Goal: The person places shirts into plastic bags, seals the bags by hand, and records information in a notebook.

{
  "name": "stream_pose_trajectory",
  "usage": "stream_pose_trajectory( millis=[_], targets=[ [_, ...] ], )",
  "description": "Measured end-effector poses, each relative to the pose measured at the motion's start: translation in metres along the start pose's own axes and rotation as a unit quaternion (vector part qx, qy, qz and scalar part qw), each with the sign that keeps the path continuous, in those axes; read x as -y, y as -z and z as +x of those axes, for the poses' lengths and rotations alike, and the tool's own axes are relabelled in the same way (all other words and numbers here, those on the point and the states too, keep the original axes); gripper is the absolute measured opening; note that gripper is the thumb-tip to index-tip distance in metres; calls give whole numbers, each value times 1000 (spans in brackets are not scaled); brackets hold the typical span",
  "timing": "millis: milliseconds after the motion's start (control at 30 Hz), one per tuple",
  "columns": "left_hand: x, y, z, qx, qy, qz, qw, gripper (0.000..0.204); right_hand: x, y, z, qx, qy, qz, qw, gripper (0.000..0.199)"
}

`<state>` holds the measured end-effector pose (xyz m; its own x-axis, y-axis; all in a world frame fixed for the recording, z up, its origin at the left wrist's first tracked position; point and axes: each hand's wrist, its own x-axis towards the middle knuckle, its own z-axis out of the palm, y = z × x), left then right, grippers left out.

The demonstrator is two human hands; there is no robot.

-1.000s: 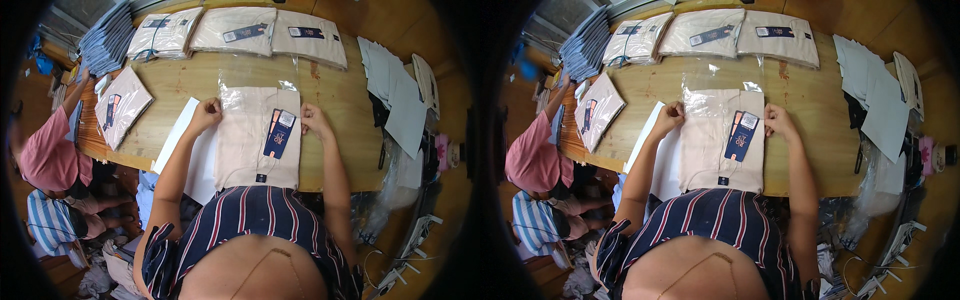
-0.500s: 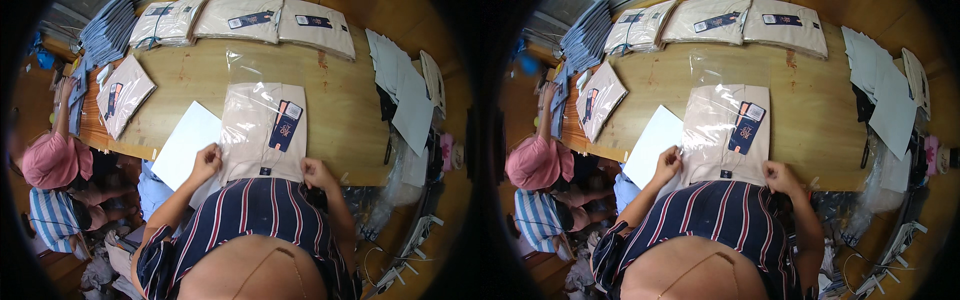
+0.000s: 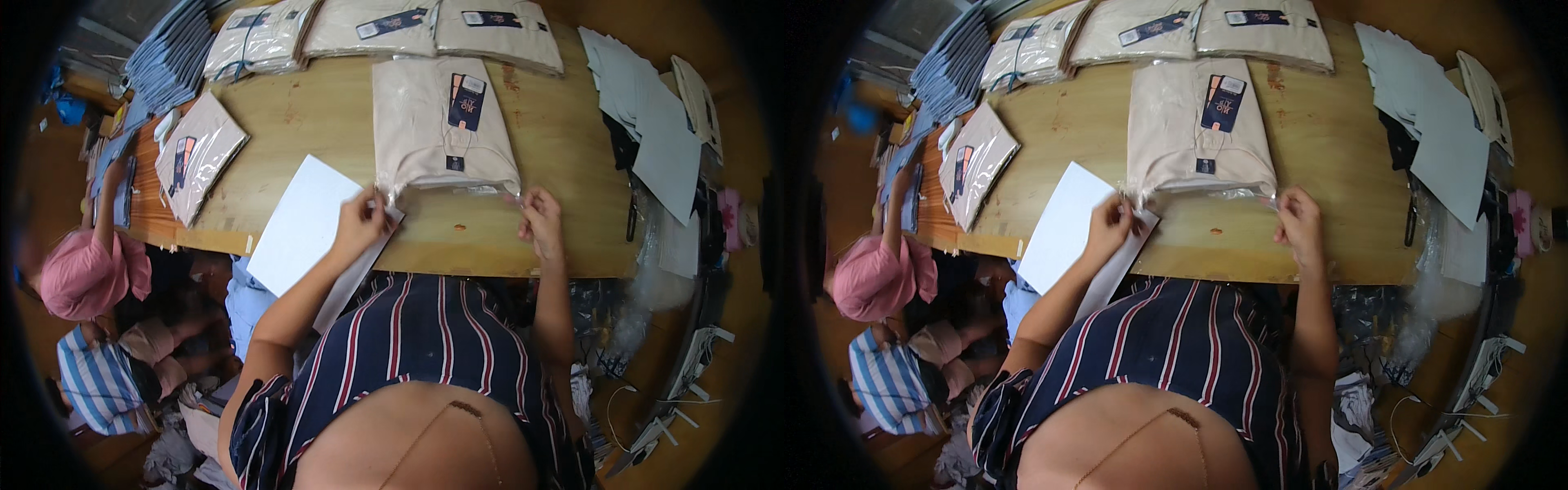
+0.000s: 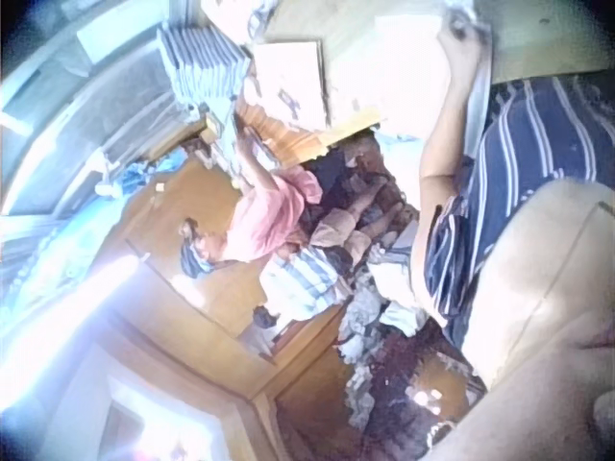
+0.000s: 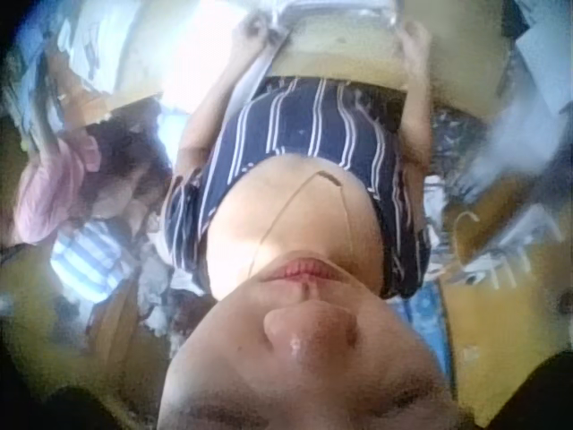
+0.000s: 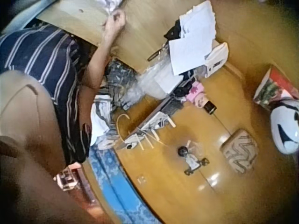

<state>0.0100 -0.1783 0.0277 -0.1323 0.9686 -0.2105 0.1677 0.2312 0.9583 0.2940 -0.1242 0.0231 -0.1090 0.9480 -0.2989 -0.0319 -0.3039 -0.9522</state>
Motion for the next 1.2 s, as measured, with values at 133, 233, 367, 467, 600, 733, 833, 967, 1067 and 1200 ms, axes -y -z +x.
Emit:
stream_pose_trajectory(
  millis=[133, 233, 367, 467, 600, 733, 833, 967, 1067, 1200],
  targets=[
    [-8, -34, -36, 241, -72, 133, 959, 12, -30, 58, -15, -30, -4, 126, 992, 12],
    [-28, -81, -39, 414, -233, 124, 871, 23, -30, 83, -28, -107, 34, 205, 972, 27],
    [-65, -132, 1, 462, -285, 225, 809, 31, -28, 116, -78, -297, 32, 169, 939, 41],
    [-54, -178, 84, 176, -452, 386, 784, 20, -55, 124, -125, -356, 49, 193, 913, 40],
    [-66, -218, 159, 270, -320, 457, 785, 34, -89, 88, -169, -282, 36, 308, 908, 33],
    [-75, -264, 183, 511, -182, 528, 653, 53, -89, 33, -173, -125, -47, 335, 933, 32],
    [-109, -263, 161, 625, -80, 391, 671, 49, -87, 22, -161, -34, -67, 294, 953, 38],
    [-184, -214, 139, 640, -39, 195, 742, 38, -65, 29, -137, -89, 33, 302, 949, 48],
    [-242, -164, 107, 605, -178, 110, 768, 37, 3, 46, -115, -166, 163, 143, 962, 62],
    [-271, -101, 64, 449, -284, 33, 847, 33, 96, 68, -106, -98, 325, 130, 932, 27]
  ],
)
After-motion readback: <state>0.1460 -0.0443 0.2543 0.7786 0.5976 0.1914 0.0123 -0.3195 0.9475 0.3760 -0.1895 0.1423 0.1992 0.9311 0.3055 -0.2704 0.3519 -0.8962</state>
